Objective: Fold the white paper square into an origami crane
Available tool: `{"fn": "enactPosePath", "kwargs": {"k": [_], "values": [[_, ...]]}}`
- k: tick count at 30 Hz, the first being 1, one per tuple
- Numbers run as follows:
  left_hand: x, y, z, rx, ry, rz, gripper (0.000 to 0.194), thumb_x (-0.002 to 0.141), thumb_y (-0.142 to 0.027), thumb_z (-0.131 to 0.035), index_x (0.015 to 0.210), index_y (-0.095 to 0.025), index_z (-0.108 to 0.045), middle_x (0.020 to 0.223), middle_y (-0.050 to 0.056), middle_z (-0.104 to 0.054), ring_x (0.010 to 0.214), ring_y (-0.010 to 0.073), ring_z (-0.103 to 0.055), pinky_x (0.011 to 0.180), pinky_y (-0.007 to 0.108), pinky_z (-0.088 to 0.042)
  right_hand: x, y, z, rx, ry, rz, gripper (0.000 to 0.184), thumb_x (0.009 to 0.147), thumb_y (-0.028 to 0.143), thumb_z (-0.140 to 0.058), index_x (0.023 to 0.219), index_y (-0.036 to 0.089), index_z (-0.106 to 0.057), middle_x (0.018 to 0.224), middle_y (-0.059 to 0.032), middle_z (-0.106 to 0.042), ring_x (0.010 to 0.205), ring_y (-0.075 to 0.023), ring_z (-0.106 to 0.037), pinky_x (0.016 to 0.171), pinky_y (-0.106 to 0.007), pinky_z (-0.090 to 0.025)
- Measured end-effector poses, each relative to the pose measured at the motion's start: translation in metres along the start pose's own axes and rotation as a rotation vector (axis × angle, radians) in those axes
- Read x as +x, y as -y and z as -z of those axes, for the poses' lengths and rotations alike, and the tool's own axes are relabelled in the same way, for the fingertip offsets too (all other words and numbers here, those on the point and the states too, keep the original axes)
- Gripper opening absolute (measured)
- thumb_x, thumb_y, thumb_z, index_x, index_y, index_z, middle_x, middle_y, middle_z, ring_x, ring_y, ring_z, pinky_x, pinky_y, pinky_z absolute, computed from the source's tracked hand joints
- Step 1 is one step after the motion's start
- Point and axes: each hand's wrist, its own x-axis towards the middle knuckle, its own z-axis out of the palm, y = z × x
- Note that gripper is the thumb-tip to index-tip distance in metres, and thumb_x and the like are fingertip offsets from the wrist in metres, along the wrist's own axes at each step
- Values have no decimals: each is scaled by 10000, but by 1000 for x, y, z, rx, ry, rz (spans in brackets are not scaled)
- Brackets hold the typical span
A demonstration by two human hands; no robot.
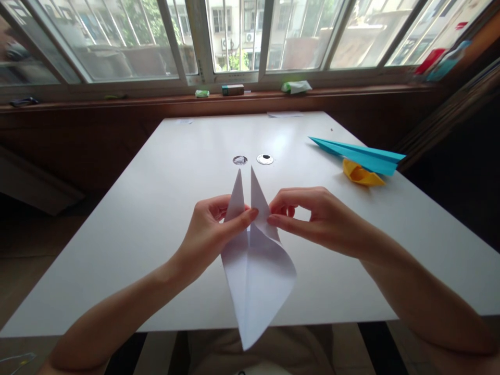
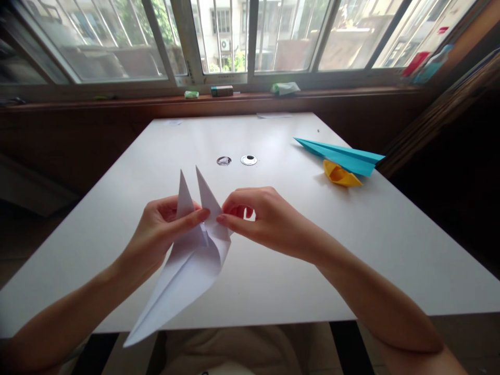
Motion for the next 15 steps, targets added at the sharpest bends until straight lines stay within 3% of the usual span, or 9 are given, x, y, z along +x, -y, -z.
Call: {"fn": "enactPosePath", "kwargs": {"k": [8,15], "values": [[1,3,3,12,21,-7,156,690,-319,-700,703,-165,-676,689,22,-633,620,131,-571,530,218,-427,0,2,-4,-106,-56,21,134,831,194,-529,722,170,-603,662,12,-599,592,-77,-508,511,-188,-363],[3,0,1,11,68,43,158,685,-319,-705,725,-172,-663,702,15,-619,619,115,-557,519,194,-410,0,2,-5,-131,-83,46,130,832,190,-529,739,171,-618,682,5,-622,598,-76,-528,520,-186,-390]]}}
